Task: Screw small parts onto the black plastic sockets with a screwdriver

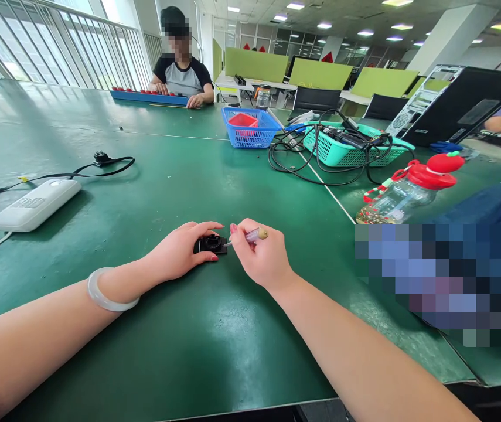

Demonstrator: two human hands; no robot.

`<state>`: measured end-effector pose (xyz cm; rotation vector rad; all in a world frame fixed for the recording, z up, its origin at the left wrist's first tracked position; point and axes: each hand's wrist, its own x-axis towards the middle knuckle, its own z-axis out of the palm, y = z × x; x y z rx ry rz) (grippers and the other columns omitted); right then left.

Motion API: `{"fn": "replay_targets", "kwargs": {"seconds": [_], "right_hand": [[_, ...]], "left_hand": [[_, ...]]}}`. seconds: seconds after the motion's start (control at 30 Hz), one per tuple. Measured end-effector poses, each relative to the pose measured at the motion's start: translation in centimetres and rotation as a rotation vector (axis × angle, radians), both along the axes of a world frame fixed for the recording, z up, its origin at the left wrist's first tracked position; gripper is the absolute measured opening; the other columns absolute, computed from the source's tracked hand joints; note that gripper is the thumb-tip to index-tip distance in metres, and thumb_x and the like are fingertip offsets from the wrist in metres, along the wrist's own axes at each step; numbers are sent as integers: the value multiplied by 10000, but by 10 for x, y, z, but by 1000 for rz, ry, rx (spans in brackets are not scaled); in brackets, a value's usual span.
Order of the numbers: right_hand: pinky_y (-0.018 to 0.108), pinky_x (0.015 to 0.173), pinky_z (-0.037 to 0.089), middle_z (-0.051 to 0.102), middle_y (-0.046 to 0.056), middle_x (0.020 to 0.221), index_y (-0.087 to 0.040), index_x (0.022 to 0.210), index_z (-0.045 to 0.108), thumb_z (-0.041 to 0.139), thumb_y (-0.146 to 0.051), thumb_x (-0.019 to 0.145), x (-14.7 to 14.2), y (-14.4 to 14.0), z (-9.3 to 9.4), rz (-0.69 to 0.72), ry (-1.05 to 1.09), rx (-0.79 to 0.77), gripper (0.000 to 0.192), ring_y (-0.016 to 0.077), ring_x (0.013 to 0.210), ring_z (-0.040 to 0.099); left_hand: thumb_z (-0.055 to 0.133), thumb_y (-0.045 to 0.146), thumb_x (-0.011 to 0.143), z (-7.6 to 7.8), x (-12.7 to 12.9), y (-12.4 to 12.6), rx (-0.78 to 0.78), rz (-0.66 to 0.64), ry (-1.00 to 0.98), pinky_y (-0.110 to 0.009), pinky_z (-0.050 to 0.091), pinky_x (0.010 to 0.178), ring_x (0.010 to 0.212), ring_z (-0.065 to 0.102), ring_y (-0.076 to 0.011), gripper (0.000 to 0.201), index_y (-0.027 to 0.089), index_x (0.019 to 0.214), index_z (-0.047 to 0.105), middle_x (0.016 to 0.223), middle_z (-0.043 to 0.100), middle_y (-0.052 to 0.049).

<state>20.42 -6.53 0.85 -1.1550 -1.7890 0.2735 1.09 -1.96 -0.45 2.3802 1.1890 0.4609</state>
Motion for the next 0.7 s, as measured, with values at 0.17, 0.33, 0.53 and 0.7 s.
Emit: {"fn": "replay_targets", "kwargs": {"seconds": [0.17, 0.33, 0.53, 0.7], "right_hand": [[231, 466, 336, 462, -36, 501, -201, 597, 471, 434, -297, 935, 0, 0, 1, 60, -85, -20, 353, 96, 454, 420], [235, 524, 373, 530, -28, 548, -202, 623, 490, 461, -207, 901, -3, -4, 1, 245, -165, 131, 279, 102, 504, 461], [235, 557, 404, 575, -24, 603, -202, 683, 549, 477, -229, 914, -2, -2, 0, 309, -154, 50, 243, 105, 546, 500], [244, 482, 382, 542, -13, 561, -195, 673, 573, 458, -340, 944, 4, -3, 0, 192, 94, 8, 328, 111, 489, 470]], "left_hand": [[688, 385, 780, 0, 0, 3, 10, -16, 8, -396, 495, 908, 1017, 586, -248, 576, 285, 1310, 484, 1022, 660, -62], [663, 411, 801, 2, -1, 2, 11, -17, 22, -403, 487, 918, 1021, 583, -252, 565, 265, 1317, 483, 1048, 653, -81], [651, 434, 802, 1, -1, 2, 27, -23, 29, -397, 494, 897, 1004, 585, -255, 546, 278, 1302, 497, 1012, 653, -71], [703, 425, 762, -1, 0, 2, 12, -24, 27, -391, 496, 892, 983, 585, -256, 600, 292, 1308, 493, 994, 641, -63]]}}
